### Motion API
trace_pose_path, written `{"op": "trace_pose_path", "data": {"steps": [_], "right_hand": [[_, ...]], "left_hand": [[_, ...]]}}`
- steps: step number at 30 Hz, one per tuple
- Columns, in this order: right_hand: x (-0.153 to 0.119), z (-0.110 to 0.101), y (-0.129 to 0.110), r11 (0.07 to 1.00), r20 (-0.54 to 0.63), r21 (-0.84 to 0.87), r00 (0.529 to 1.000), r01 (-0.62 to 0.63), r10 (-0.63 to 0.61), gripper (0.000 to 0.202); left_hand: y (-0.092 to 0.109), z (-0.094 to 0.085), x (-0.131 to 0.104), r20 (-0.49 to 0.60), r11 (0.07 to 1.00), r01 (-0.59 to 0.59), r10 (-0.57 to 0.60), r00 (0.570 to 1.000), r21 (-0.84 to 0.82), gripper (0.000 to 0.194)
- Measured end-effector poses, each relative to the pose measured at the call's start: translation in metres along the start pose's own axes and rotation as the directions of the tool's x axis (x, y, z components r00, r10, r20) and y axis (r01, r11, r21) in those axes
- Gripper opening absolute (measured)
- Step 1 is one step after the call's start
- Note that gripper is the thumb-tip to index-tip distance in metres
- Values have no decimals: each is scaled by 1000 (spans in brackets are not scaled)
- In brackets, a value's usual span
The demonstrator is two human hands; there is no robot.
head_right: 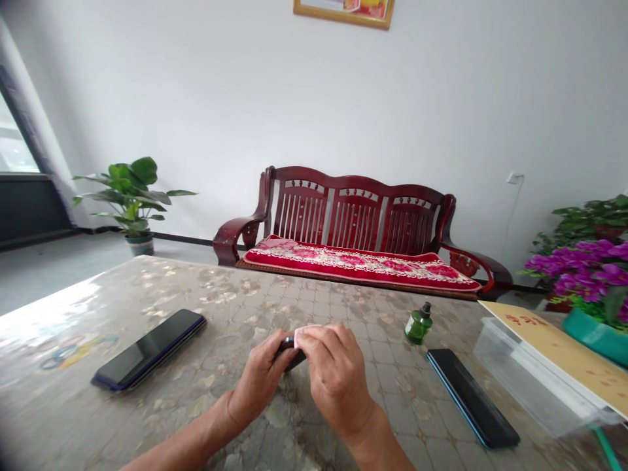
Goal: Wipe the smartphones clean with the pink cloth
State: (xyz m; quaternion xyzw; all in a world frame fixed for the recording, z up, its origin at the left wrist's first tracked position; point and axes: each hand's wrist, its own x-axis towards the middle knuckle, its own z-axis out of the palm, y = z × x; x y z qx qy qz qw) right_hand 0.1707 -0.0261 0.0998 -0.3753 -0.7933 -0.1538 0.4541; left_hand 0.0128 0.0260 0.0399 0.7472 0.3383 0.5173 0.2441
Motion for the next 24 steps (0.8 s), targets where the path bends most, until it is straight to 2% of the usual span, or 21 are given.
{"op": "trace_pose_path", "data": {"steps": [4,8,10,12,14,16,18,24], "right_hand": [[-5,2,15,999,-11,-24,1000,-28,27,29],[-12,13,30,975,-58,40,974,-217,219,16],[-15,20,32,916,-42,160,924,-369,380,13],[-16,26,31,806,23,298,847,-512,530,16],[-16,32,28,683,95,413,775,-602,625,21],[-17,37,25,593,143,492,731,-637,667,25],[-19,42,23,543,180,529,712,-652,679,26],[-30,55,15,546,228,505,713,-669,663,18]], "left_hand": [[-3,-1,1,-35,999,25,-24,999,24,20],[-6,-2,5,-102,997,50,-44,994,65,22],[-8,-4,7,-112,995,63,-53,992,84,21],[-8,-5,8,-117,993,75,-64,991,93,21],[-7,-6,9,-122,992,87,-76,990,89,21],[-5,-6,9,-134,994,94,-85,987,63,20],[-3,-5,8,-162,994,104,-100,982,17,19],[0,-2,2,-262,979,174,-196,945,-101,20]]}}
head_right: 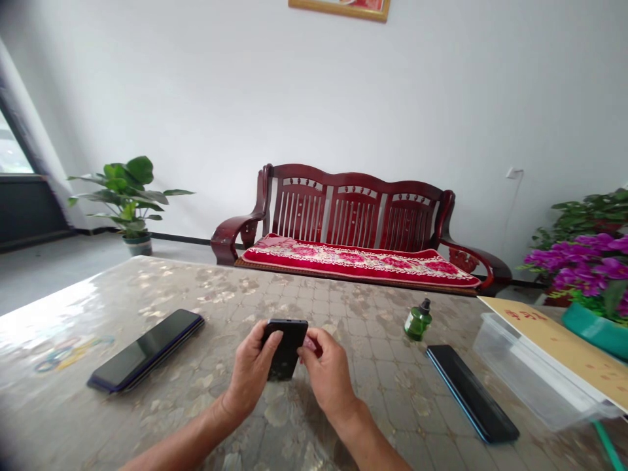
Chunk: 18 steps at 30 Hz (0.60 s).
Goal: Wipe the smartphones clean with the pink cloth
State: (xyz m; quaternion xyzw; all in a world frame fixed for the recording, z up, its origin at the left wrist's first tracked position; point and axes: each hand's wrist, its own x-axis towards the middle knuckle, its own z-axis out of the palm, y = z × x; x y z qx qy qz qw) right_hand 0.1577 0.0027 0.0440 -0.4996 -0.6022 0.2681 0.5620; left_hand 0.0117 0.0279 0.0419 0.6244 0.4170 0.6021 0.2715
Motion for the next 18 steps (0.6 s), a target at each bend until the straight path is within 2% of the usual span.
{"op": "trace_pose_path", "data": {"steps": [6,10,13,16,18], "right_hand": [[-2,2,9,998,33,-51,999,-37,39,28],[1,0,15,994,111,42,989,-103,98,28],[5,-4,18,987,167,54,976,-153,143,26],[11,-14,14,991,184,-23,974,-129,131,23],[15,-22,8,988,176,-143,981,-58,83,19]], "left_hand": [[-3,1,-3,-6,999,21,-21,1000,-30,20],[-8,1,-3,24,995,55,-53,998,-87,22],[-14,2,-1,68,977,83,-71,995,-194,22],[-20,2,5,133,960,91,-57,990,-265,22],[-24,0,10,146,971,55,-21,989,-233,21]]}}
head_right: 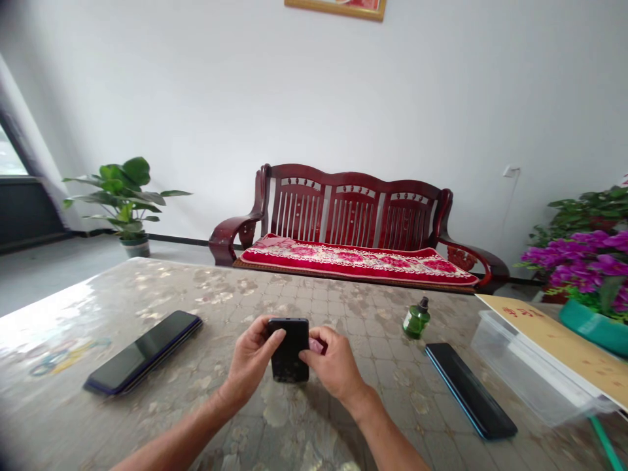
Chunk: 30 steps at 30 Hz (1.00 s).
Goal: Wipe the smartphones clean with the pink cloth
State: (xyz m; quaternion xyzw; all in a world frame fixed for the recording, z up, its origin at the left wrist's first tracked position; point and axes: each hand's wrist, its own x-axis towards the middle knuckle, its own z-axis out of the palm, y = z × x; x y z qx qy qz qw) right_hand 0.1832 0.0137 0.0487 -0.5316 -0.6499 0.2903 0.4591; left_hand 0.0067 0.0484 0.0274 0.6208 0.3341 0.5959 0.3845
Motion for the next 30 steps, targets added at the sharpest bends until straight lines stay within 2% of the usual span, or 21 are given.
{"op": "trace_pose_path", "data": {"steps": [3,7,11,14,18,24,27,30], "right_hand": [[2,-18,-12,956,5,-269,992,119,-122,13],[0,-34,-21,811,84,-511,955,285,-283,15],[-3,-35,-21,629,184,-676,915,384,-360,15],[-4,-33,-20,559,240,-718,901,416,-362,17],[-4,-31,-22,520,286,-727,886,448,-364,19],[-3,-29,-21,516,279,-735,890,440,-361,18],[-3,-27,-18,520,270,-735,891,435,-365,16],[-3,-25,-13,544,248,-705,877,454,-411,16]], "left_hand": [[1,-5,7,35,986,-95,91,995,137,15],[6,-8,9,153,938,-230,195,969,258,4],[0,-8,5,268,878,-336,252,930,341,4],[-6,-9,0,347,786,-436,299,889,438,9],[-8,-10,-5,414,656,-540,357,838,527,19],[-12,-10,-13,499,632,-568,311,809,527,21],[-16,-11,-14,502,648,-537,264,824,540,19],[-19,-12,-12,463,686,-455,191,865,568,18]]}}
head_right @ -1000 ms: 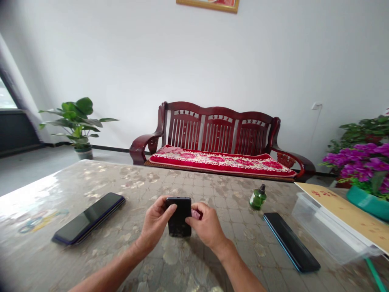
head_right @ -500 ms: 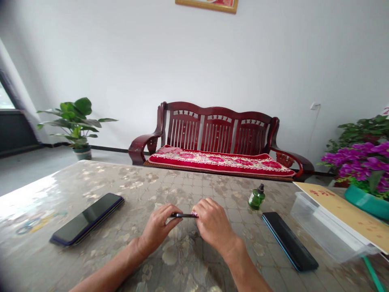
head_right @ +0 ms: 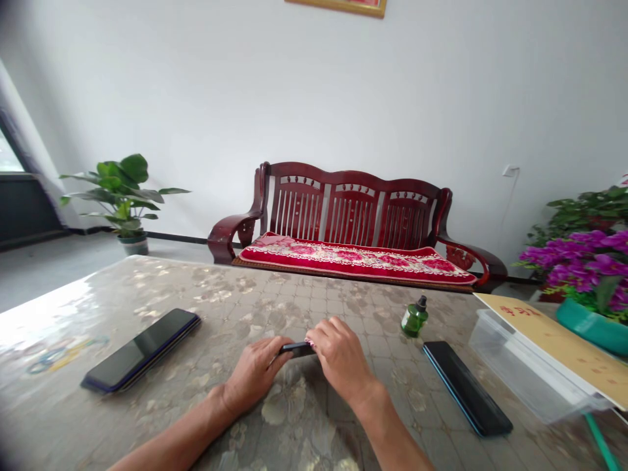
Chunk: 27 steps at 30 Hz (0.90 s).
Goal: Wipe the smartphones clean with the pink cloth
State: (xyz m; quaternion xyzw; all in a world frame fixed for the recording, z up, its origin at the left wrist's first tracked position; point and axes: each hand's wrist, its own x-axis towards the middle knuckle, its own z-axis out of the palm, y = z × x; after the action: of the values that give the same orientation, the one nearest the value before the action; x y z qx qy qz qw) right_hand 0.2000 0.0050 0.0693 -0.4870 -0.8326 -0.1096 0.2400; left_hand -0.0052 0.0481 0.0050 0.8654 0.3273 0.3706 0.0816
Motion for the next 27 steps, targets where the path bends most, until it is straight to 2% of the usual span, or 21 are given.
{"op": "trace_pose_path", "data": {"steps": [5,11,20,27], "right_hand": [[-2,15,4,999,-165,53,986,0,8,17],[-7,26,13,1000,-315,6,949,-14,15,22],[-21,31,30,983,-409,-69,904,-169,127,17],[-29,38,36,991,-443,-5,888,-136,120,17]], "left_hand": [[-7,2,2,73,983,175,-171,983,-57,14],[-12,1,5,152,930,364,-352,923,-57,14],[-12,-2,7,136,935,345,-333,933,-79,13],[-15,0,6,123,937,338,-327,937,-86,12]]}}
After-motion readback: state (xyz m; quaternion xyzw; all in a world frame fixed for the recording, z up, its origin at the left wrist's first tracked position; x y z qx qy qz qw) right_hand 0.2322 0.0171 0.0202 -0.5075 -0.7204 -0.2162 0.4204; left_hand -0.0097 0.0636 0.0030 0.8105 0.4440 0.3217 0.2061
